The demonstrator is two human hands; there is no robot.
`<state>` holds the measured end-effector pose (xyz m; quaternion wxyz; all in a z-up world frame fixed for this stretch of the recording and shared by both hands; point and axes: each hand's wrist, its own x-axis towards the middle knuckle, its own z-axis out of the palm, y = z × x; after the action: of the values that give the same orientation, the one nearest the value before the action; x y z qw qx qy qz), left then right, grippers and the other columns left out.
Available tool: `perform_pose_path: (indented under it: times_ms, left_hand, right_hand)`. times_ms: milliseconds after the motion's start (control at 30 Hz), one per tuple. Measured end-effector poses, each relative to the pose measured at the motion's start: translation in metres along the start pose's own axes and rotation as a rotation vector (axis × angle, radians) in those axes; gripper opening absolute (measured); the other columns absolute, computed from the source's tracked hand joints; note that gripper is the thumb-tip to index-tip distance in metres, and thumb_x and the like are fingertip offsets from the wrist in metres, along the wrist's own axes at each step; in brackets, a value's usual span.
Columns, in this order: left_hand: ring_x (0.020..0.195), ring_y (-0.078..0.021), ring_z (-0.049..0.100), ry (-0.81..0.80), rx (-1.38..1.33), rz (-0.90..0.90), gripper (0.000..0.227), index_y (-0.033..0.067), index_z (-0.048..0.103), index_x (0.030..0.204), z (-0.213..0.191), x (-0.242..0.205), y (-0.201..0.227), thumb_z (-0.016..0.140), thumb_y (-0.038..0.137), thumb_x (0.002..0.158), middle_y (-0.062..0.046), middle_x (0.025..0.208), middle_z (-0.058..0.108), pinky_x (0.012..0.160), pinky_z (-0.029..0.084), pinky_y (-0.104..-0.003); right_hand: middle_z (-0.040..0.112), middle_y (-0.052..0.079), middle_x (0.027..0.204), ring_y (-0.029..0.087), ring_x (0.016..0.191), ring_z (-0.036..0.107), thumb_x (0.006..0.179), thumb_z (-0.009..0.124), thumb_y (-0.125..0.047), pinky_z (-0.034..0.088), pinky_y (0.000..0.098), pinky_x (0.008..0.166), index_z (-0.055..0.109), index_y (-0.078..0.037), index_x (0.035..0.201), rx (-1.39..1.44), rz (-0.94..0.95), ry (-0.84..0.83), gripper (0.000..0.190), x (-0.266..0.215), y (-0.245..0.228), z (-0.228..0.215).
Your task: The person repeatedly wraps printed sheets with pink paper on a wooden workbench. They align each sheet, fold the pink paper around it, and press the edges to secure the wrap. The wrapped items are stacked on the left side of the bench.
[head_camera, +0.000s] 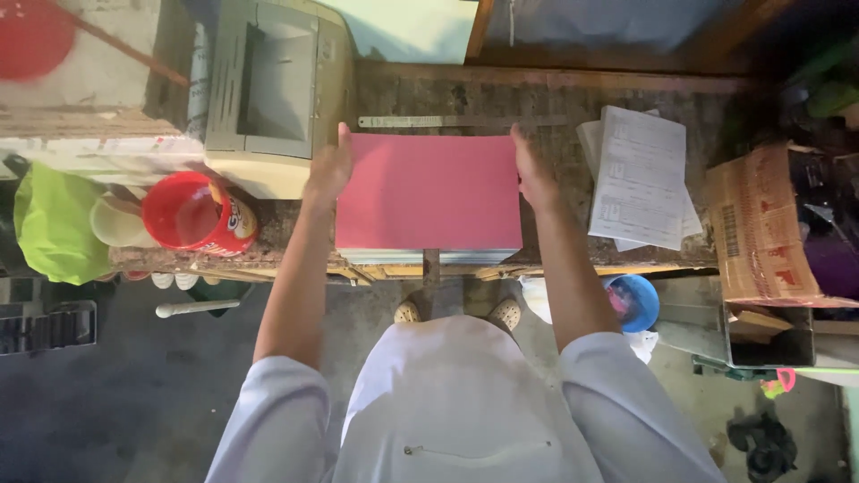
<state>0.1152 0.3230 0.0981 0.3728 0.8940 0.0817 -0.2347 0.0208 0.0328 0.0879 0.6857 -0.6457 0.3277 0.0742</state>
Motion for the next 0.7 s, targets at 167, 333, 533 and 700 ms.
perform_pose_path:
  times_ms: [167,333,533,700]
  left_hand:
    - [0.110,-0.0301,0.070,0.053,-0.026,-0.017,0.081,0.0055,0.067,0.128,0.019,0.047,-0.027,0.020,0.067,0.104,-0.016,0.114,0.070,0.084,0.052,-0.049]
    - [0.085,-0.0223,0.070,0.055,-0.080,0.078,0.082,0.0071,0.072,0.104,-0.007,-0.031,-0.001,0.013,0.064,0.106,-0.012,0.084,0.065,0.068,0.049,-0.042]
    - [0.138,-0.0466,0.046,-0.105,-0.133,0.010,0.090,-0.0080,0.051,0.142,-0.012,-0.083,-0.020,0.016,0.065,0.103,-0.032,0.143,0.052,0.110,0.039,-0.057]
    - [0.149,-0.0391,0.033,-0.229,-0.062,-0.065,0.083,-0.0005,0.035,0.156,-0.011,-0.092,-0.027,0.020,0.062,0.104,-0.026,0.158,0.038,0.119,0.030,-0.059]
  right_hand:
    - [-0.005,0.028,0.168,0.049,0.154,-0.007,0.096,0.037,-0.079,-0.005,0.0684,0.118,0.007,-0.002,0.164,-0.094,0.022,0.005,0.107,-0.013,-0.010,0.010]
    - [-0.006,0.028,0.168,0.050,0.154,0.000,0.098,0.040,-0.076,-0.001,0.0681,0.120,0.006,-0.003,0.165,-0.030,0.032,0.050,0.105,-0.022,-0.001,-0.009]
    - [-0.006,0.025,0.170,0.045,0.155,-0.008,0.094,0.046,-0.076,-0.010,0.0654,0.121,0.006,-0.004,0.164,0.106,0.133,0.096,0.109,-0.048,0.058,-0.035]
    - [0.011,0.023,0.166,0.043,0.155,0.009,0.087,0.053,-0.084,0.007,0.0568,0.122,0.014,-0.003,0.161,0.075,0.189,0.012,0.116,-0.030,0.105,-0.037]
